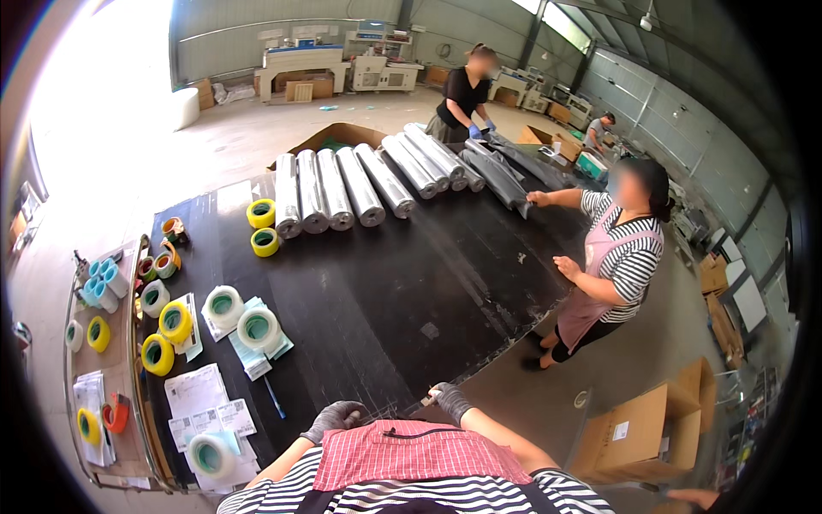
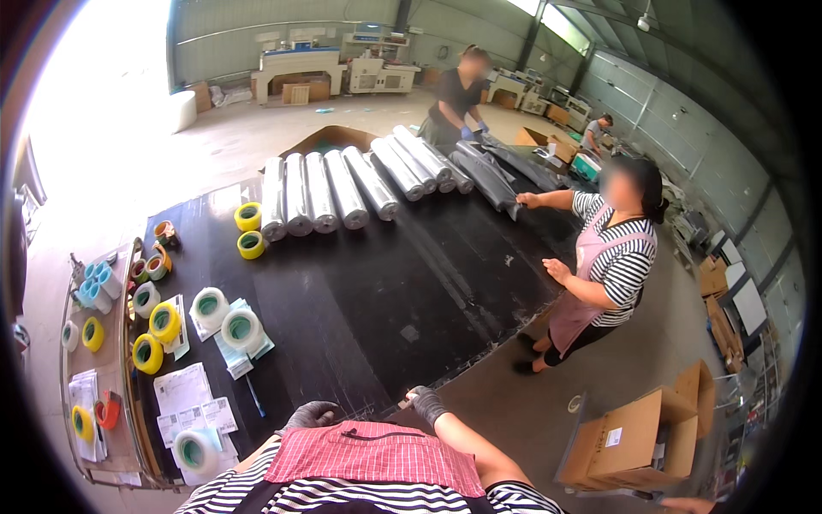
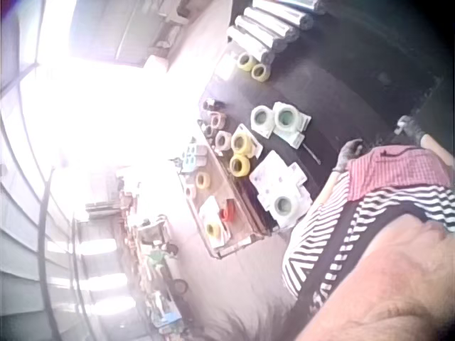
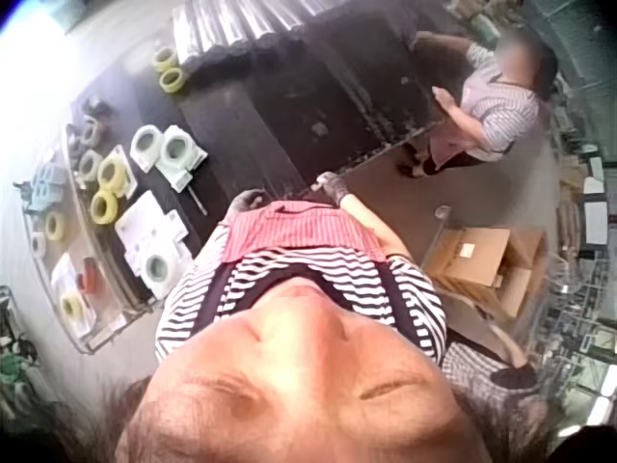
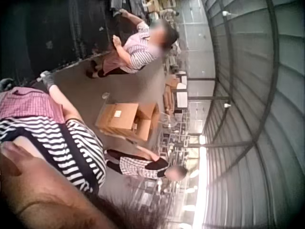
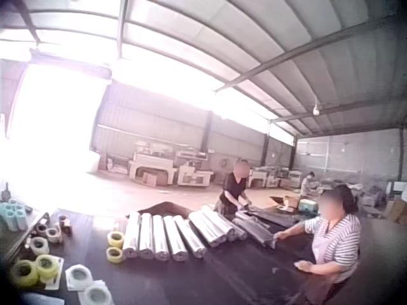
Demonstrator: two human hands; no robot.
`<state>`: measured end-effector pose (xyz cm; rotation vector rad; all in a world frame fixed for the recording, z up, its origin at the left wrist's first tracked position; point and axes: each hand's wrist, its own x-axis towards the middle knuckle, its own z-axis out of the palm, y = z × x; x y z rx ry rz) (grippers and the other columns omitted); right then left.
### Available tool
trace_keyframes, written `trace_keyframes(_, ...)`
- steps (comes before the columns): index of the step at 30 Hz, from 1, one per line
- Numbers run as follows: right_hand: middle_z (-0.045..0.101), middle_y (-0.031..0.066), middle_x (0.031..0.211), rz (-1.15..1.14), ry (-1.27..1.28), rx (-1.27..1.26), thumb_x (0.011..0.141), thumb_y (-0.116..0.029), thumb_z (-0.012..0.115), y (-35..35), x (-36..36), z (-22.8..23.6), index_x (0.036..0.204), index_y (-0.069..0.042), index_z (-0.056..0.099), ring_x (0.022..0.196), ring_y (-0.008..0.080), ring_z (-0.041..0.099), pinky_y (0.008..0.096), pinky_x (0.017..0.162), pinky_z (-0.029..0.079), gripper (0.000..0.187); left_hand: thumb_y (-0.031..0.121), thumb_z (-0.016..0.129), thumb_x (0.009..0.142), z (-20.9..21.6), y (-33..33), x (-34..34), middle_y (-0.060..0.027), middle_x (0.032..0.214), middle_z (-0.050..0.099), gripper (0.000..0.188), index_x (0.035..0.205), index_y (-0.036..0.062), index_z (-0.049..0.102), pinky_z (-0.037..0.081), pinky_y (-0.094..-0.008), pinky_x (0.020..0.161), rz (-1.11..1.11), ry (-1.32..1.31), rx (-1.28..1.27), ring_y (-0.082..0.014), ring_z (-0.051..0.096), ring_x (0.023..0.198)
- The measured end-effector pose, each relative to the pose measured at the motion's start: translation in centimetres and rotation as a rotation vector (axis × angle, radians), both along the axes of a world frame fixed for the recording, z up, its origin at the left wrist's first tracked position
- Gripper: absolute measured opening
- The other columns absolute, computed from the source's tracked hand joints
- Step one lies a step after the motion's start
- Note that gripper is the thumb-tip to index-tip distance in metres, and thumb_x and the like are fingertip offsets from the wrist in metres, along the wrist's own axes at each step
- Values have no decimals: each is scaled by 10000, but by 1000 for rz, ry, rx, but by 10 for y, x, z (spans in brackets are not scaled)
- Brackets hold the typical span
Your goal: The person unfolds printed shipping label sheets, folds and handles barcode sticker strips, and positions them with rolls of tape on the table.
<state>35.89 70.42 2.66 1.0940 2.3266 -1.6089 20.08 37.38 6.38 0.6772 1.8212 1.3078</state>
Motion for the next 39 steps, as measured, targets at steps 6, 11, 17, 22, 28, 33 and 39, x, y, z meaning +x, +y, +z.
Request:
trace_keyframes(6, 740, 109, 891, -115, 117, 140, 979, -209, 577, -24, 17, 9, 1058, -33, 698, 809, 202, 693, 347, 774, 547, 227, 154, 617, 1010, 41, -1, -16, -118, 1154, 712, 296, 1282, 43, 649, 549, -336, 894, -59, -29, -113, -212, 663, 1044)
trace_keyframes(11, 735, 99, 877, -352, 140, -81, 973, -185, 579, -43, 71, -5, 1046, -29, 689, 741, 162, 675, 327, 703, 554, 204, 180, 624, 1001, 25, 5, -34, -150, 1168, 693, 283, 1252, 59, 672, 539, -373, 932, -163, 176, -94, -285, 661, 1091)
trace_keyframes(17, 751, 106, 906, -54, -287, 294, 945, -395, 574, -50, 192, -46, 945, -83, 740, 793, 252, 709, 392, 700, 561, 353, 204, 704, 829, 8, 20, -49, -145, 1291, 620, 416, 1235, 120, 675, 449, -440, 1061, -220, 476, -49, -350, 548, 1248)
trace_keyframes(22, 748, 133, 944, 258, -600, 389, 906, -445, 559, -62, 223, -46, 910, -101, 758, 848, 310, 717, 433, 724, 560, 398, 300, 707, 806, -32, 20, -50, -115, 1443, 520, 582, 1355, 146, 592, 321, -493, 1159, -225, 734, -107, -341, 423, 1375)
trace_keyframes(28, 737, 153, 940, 270, -555, 324, 866, -416, 575, -58, 224, -64, 891, -100, 758, 860, 336, 709, 450, 736, 556, 367, 302, 691, 809, -44, 16, -40, -96, 1497, 457, 632, 1402, 147, 540, 244, -536, 1195, -263, 937, -101, -323, 352, 1437)
trace_keyframes(33, 727, 170, 937, 421, -363, 438, 832, -392, 588, -44, 205, -79, 875, -99, 758, 870, 357, 702, 465, 746, 552, 342, 281, 695, 783, -41, 16, -36, -98, 1490, 462, 646, 1395, 144, 540, 241, -544, 1199, -215, 942, -113, -329, 362, 1431)
trace_keyframes(39, 721, 184, 932, 93, -301, 280, 825, -378, 619, -34, 175, -70, 877, -96, 754, 897, 380, 691, 462, 767, 542, 317, 277, 690, 779, -34, 18, -32, -109, 1478, 479, 632, 1381, 138, 554, 251, -541, 1196, -192, 978, -111, -335, 375, 1424)
